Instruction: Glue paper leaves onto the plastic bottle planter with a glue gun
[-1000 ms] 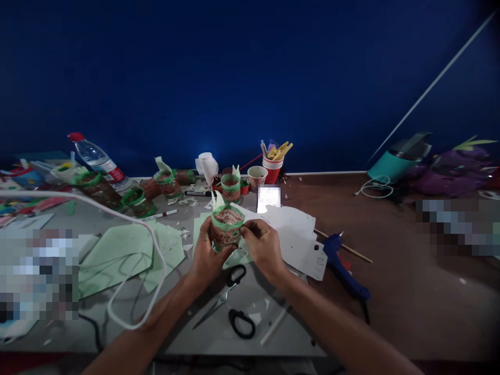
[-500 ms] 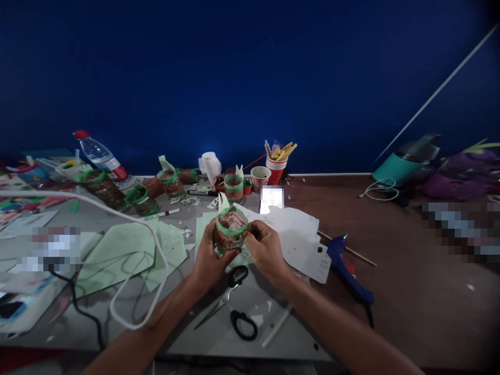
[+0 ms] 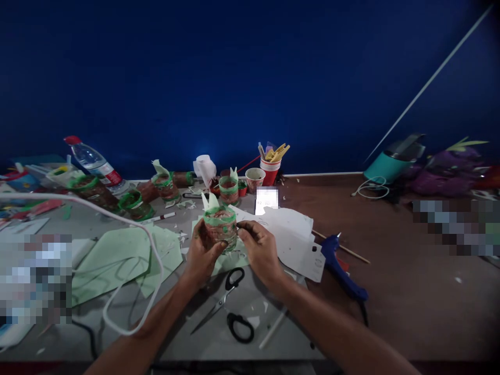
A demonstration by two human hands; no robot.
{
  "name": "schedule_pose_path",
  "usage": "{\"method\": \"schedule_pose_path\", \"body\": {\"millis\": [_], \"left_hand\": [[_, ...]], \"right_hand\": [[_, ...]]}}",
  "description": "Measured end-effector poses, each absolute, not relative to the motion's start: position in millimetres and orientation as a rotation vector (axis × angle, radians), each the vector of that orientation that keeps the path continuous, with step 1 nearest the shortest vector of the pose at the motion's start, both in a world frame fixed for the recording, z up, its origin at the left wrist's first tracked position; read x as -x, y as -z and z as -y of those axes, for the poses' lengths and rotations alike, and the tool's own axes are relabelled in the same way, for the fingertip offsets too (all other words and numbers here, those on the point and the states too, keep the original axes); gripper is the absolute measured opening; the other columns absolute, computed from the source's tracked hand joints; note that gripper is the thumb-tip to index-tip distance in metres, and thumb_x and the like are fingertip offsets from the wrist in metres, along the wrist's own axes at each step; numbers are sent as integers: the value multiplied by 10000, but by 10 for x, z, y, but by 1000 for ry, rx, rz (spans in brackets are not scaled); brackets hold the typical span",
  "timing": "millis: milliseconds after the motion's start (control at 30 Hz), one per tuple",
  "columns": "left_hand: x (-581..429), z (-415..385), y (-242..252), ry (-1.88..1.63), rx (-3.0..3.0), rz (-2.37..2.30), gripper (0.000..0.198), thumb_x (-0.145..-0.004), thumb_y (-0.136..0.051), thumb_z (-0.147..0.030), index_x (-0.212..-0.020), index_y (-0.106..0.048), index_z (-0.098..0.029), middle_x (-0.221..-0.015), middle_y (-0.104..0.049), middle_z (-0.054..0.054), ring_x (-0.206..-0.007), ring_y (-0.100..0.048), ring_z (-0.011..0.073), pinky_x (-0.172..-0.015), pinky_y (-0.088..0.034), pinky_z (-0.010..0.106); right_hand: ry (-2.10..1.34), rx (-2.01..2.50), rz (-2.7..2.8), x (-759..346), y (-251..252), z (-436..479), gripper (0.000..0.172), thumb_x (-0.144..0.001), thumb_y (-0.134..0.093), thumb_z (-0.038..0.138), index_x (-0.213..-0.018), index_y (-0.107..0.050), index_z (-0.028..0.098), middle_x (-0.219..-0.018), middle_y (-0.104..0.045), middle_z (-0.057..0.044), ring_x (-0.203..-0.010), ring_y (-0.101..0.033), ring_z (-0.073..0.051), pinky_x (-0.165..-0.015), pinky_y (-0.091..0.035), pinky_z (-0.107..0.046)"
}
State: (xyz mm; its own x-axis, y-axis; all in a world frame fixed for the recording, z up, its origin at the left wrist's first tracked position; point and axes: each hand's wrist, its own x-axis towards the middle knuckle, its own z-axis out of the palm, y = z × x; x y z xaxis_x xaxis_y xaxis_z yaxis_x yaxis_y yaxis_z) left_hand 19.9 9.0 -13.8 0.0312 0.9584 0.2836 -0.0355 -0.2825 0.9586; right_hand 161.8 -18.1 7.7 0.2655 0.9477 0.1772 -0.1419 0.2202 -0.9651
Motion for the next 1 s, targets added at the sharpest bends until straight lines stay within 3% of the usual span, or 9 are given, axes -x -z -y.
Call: {"method": "schedule_pose_path", "body": {"millis": [267,467,667,867,1000], "left_hand": [[-147,-14,243,-1313,-1624,-1264,806,-664,-777,-338,-1349,-382,-185,-1288,-565,143,-1230,-533,322,-1057,-400,471],[-125,24,245,-1294,-1730,-1274,798,-667,-788,-359,-1347,-402,-200,-1330,-538,139,-1269,-497,327,-1078,-364,458],[-94,29,294,-1323,-1586,-1138,814,-649,-811,-352,-1350,-421,-213,-1364,-524,139,-1306,-460,333,-1107,-335,454],[-162,35,250,-1325,-1372,-955,794,-652,-830,-340,-1328,-428,-232,-1302,-583,123,-1205,-561,301,-1054,-401,421],[-250,18,164,-1306,-1185,-726,627,-662,-832,-357,-1211,-554,-234,-1175,-665,85,-1064,-644,257,-960,-472,362]], "right_hand": [[-915,1132,940,-1568,-58,200,101,-741,-632,277,-768,-660,184,-754,-672,-27,-734,-615,-184,-702,-484,-297],[-925,1129,1027,-1623,-153,183,91,-713,-619,258,-654,-592,194,-634,-582,13,-635,-529,-150,-614,-430,-265],[-946,1115,1174,-1672,-178,176,97,-723,-561,259,-658,-533,191,-611,-517,30,-590,-468,-129,-547,-382,-243],[-387,1200,1448,-1680,-100,234,128,-793,-498,170,-674,-471,212,-661,-500,13,-635,-486,-149,-604,-405,-270],[-39,1017,1599,-1706,-49,231,138,-845,-486,108,-762,-483,218,-711,-536,-17,-692,-510,-176,-634,-437,-295]]}}
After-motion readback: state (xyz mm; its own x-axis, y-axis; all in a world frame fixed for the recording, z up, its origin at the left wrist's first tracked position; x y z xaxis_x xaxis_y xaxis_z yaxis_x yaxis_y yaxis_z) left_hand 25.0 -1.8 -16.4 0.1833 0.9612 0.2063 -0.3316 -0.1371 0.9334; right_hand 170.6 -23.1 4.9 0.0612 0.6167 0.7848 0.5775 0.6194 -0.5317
